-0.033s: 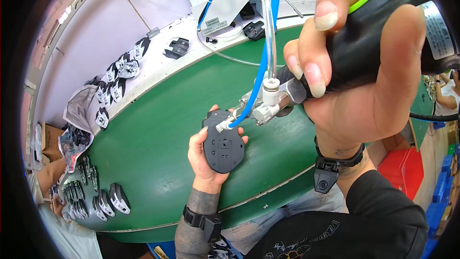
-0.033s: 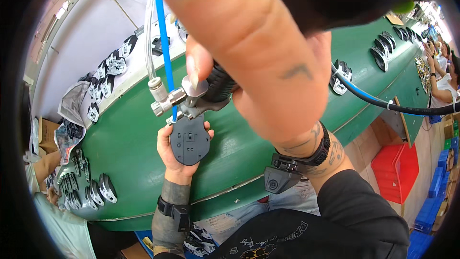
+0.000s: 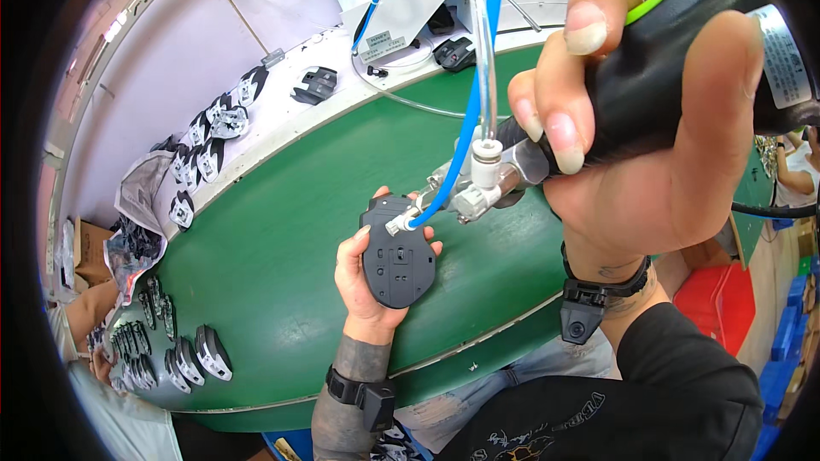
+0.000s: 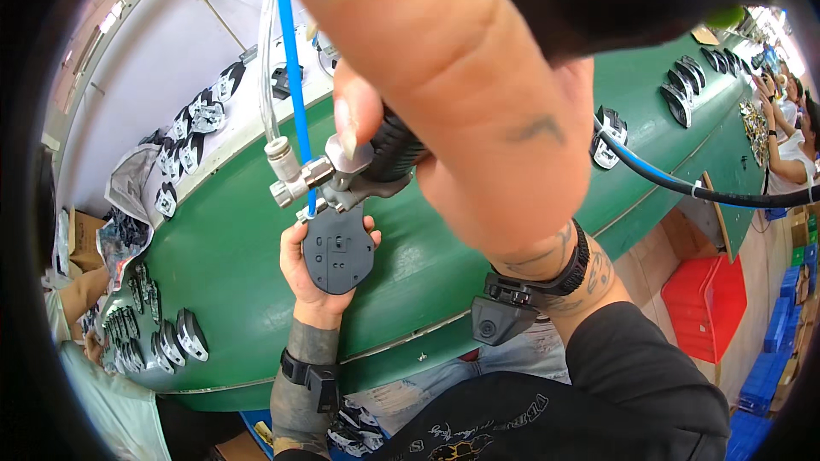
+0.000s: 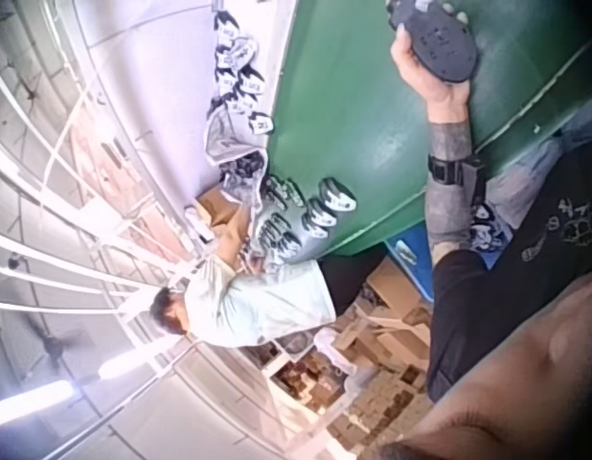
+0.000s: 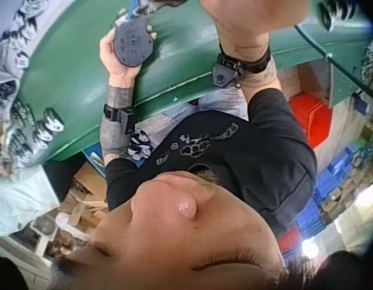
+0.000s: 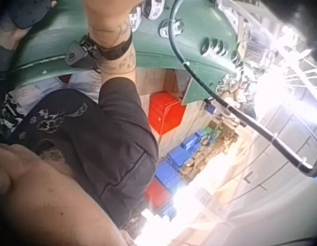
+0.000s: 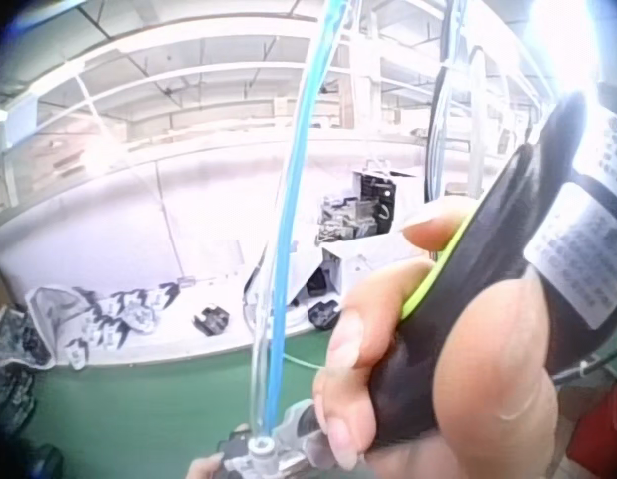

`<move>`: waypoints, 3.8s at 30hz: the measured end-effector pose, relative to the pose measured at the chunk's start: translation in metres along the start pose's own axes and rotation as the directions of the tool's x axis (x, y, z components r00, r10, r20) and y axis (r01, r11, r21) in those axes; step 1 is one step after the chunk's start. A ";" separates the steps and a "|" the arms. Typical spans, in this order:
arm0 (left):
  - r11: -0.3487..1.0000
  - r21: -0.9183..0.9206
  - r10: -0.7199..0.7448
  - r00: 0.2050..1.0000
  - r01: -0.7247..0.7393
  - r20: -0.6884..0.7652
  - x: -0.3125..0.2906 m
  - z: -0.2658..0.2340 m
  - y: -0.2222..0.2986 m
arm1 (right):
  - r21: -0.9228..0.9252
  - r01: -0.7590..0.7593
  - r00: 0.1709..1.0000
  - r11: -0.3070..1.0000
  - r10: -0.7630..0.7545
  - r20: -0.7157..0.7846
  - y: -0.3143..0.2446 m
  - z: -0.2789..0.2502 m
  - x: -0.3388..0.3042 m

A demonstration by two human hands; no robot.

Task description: Screw the bottom cover onto computer mice using a power screwdriver.

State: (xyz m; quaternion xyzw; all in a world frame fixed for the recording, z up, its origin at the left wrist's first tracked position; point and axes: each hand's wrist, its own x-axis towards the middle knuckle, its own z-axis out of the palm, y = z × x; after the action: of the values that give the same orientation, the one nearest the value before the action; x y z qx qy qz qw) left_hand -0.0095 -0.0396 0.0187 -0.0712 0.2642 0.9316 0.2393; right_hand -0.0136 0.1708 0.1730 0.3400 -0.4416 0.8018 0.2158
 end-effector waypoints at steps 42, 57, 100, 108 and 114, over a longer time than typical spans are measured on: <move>0.940 -0.124 0.326 0.943 -0.317 0.065 0.005 -0.002 0.025 | -0.048 -0.145 0.983 0.988 0.149 0.105 -0.019 0.040 -0.008; 0.927 0.001 0.372 0.916 -0.376 -0.150 0.010 -0.002 0.020 | -0.058 -0.201 0.972 0.978 0.206 0.113 -0.026 0.041 -0.003; -0.537 0.840 0.480 0.792 -0.074 0.377 0.001 0.011 0.009 | -0.151 -0.143 0.982 0.978 0.159 0.101 -0.029 0.001 0.031; 0.531 0.805 0.102 0.963 -0.264 0.248 -0.001 0.038 -0.005 | -0.307 -0.126 0.992 0.943 0.113 -0.060 -0.027 -0.015 0.047; 0.225 0.908 0.278 0.917 -0.352 0.287 0.002 0.026 0.008 | -0.225 -0.144 0.989 0.964 0.135 -0.056 -0.018 -0.004 0.043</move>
State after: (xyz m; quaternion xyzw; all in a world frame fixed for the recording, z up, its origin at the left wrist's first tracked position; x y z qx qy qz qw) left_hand -0.0153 -0.0307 0.0439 0.1679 0.7620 0.6234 0.0496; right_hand -0.0328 0.1857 0.2131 0.2648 -0.5492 0.7655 0.2054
